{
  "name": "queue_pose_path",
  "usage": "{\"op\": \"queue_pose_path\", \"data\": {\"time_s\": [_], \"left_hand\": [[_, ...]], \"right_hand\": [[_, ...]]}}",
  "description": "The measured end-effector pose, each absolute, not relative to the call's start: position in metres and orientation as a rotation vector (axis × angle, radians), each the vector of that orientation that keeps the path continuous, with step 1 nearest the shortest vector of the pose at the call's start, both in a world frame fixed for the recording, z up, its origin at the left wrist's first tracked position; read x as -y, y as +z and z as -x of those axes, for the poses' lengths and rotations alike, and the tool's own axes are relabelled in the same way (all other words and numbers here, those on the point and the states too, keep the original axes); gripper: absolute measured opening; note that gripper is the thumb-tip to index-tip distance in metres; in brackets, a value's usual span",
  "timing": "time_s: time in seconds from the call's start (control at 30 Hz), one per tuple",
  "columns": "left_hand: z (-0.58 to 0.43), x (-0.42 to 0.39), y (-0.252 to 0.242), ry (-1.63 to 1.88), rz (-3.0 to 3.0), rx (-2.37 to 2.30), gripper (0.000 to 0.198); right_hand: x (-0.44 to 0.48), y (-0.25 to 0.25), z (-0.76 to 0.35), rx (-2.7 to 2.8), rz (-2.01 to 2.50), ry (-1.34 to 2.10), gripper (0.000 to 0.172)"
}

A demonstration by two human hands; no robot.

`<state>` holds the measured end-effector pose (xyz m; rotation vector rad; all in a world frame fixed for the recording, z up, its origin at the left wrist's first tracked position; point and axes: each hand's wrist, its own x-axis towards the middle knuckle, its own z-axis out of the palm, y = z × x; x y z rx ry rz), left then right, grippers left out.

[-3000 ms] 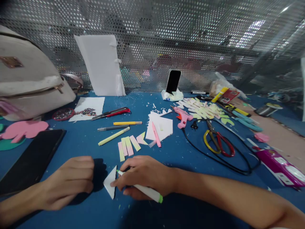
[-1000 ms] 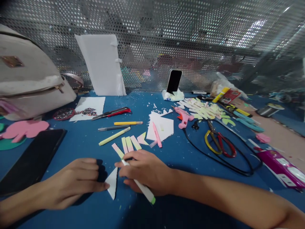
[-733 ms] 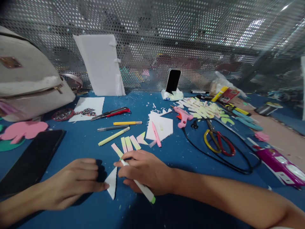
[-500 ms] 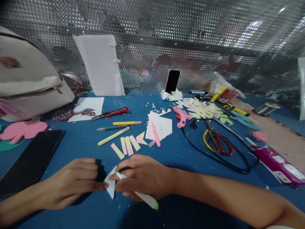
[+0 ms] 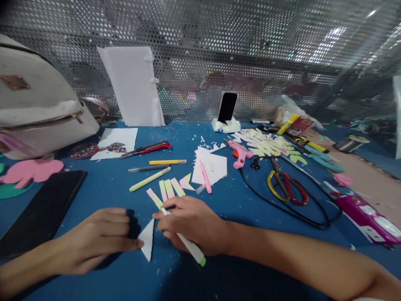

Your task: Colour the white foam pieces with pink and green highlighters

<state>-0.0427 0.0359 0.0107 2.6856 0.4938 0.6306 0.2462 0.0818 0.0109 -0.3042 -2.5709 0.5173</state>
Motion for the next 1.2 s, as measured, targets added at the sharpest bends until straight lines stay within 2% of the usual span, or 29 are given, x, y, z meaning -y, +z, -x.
{"op": "queue_pose_path", "data": {"time_s": [1.0,1.2], "left_hand": [[0.0411,-0.0354,0.0121,0.582,-2.708,-0.515,0.053],[0.0394,-0.0341,0.0158,0.674,-2.718,-0.505,0.048]], "right_hand": [[-0.0823,0.0112,-0.2464,2.565,0.29,0.599,0.014],[-0.082,0.0134,-0.246,2.546,0.292,0.583,0.015]]}}
